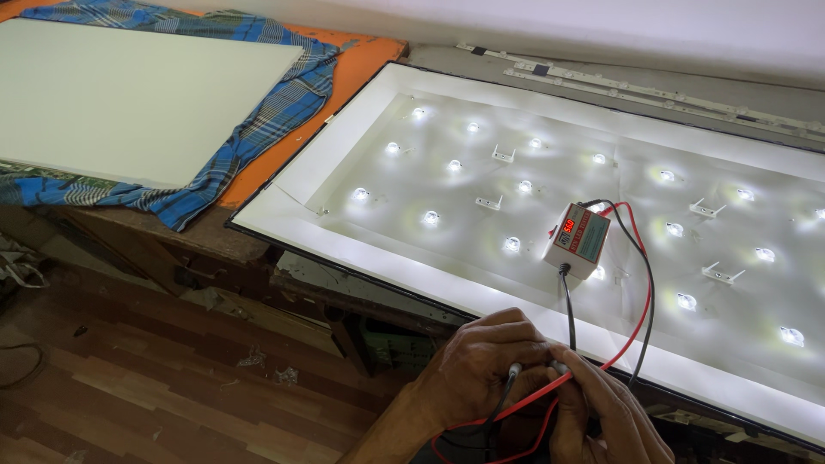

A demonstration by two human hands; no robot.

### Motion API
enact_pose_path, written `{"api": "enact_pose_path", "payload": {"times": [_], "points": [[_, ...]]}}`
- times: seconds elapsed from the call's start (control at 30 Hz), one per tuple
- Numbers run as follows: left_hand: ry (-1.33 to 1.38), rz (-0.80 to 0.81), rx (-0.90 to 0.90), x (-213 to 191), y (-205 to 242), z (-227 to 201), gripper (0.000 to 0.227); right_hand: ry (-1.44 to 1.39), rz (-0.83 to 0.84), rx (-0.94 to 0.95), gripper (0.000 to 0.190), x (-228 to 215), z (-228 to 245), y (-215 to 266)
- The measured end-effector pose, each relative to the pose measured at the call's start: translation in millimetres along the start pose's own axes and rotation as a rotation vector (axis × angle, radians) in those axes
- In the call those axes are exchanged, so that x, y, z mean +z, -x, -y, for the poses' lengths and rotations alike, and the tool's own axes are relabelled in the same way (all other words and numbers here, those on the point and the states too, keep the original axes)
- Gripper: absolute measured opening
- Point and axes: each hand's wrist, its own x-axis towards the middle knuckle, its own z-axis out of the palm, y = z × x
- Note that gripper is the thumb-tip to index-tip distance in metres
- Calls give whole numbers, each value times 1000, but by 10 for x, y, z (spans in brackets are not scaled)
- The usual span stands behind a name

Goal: The person uses a utility knife to scrape adhesive residue from the surface of a white LED light panel. They then connect a power supply to the panel's wires to test the LEDs, which light up successfully.

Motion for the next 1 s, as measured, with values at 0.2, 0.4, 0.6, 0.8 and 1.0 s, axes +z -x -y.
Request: {"api": "enact_pose_path", "payload": {"times": [0.2,0.4,0.6,0.8,1.0], "points": [[-5,2,2,-3,-19,-8,17,-50,-2,20,23,-57,162,-78],[0,29,13,-20,-47,-4,18,-88,-80,64,21,-53,350,-144],[4,28,14,2,-56,-7,21,-104,-140,-16,24,-20,357,-175],[-7,19,37,27,-65,10,18,-88,-143,-75,23,-27,289,-168],[-7,32,53,32,-81,1,18,-96,-126,-76,21,-51,293,-177]]}}
